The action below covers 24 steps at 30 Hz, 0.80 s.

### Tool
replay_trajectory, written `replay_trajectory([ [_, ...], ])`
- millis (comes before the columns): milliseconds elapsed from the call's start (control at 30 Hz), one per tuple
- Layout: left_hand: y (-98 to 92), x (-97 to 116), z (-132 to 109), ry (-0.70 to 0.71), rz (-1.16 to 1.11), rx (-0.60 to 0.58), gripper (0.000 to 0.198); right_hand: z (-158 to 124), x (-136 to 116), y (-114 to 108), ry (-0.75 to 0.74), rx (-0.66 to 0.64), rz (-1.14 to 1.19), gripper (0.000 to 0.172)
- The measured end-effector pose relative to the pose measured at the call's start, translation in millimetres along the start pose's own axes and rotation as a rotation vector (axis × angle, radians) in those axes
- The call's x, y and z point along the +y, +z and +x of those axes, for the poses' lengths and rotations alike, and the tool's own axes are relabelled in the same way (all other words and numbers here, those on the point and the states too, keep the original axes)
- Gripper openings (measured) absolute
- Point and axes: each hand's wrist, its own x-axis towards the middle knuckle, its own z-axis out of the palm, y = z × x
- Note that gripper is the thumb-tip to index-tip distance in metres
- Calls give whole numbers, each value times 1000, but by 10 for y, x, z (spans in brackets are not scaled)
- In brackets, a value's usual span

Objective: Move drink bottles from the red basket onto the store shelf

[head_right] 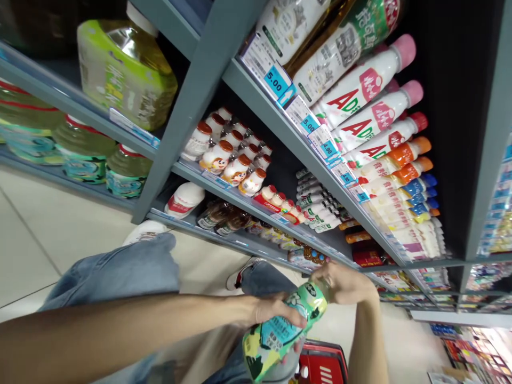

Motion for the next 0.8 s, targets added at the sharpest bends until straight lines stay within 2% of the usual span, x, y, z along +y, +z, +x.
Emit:
replay_trajectory([
  [67, 40, -26, -91, 100, -121, 151, 41, 213, 35, -74, -81, 114, 109, 41],
  [133, 88, 26, -177, 177, -230, 248, 41, 474, 106, -74, -135, 340, 298, 32],
  [200, 122, 175, -266, 203, -323, 277, 49, 796, 155, 0, -184, 608, 598, 26],
  [267, 119, 406, -355, 255, -358, 344, 61, 1143, 140, 125, -213, 784, 943, 32],
  [300, 103, 540, -398, 308, -372, 395, 66, 1307, 106, 193, -214, 790, 1093, 37],
  [367, 45, 806, -478, 435, -388, 488, 72, 1581, -1, 319, -223, 665, 1323, 55],
  [433, -29, 1021, -546, 526, -376, 594, 75, 1774, -123, 421, -284, 515, 1456, 72],
  [500, -100, 1141, -599, 556, -346, 716, 76, 1903, -221, 504, -385, 460, 1541, 78],
  [567, -154, 1160, -632, 558, -289, 884, 69, 2001, -283, 588, -459, 472, 1613, 75],
  [667, -188, 1070, -648, 493, -209, 1108, 58, 2115, -338, 725, -489, 457, 1691, 69],
  [800, -190, 960, -625, 388, -187, 1139, 64, 2180, -395, 823, -500, 443, 1793, 71],
])
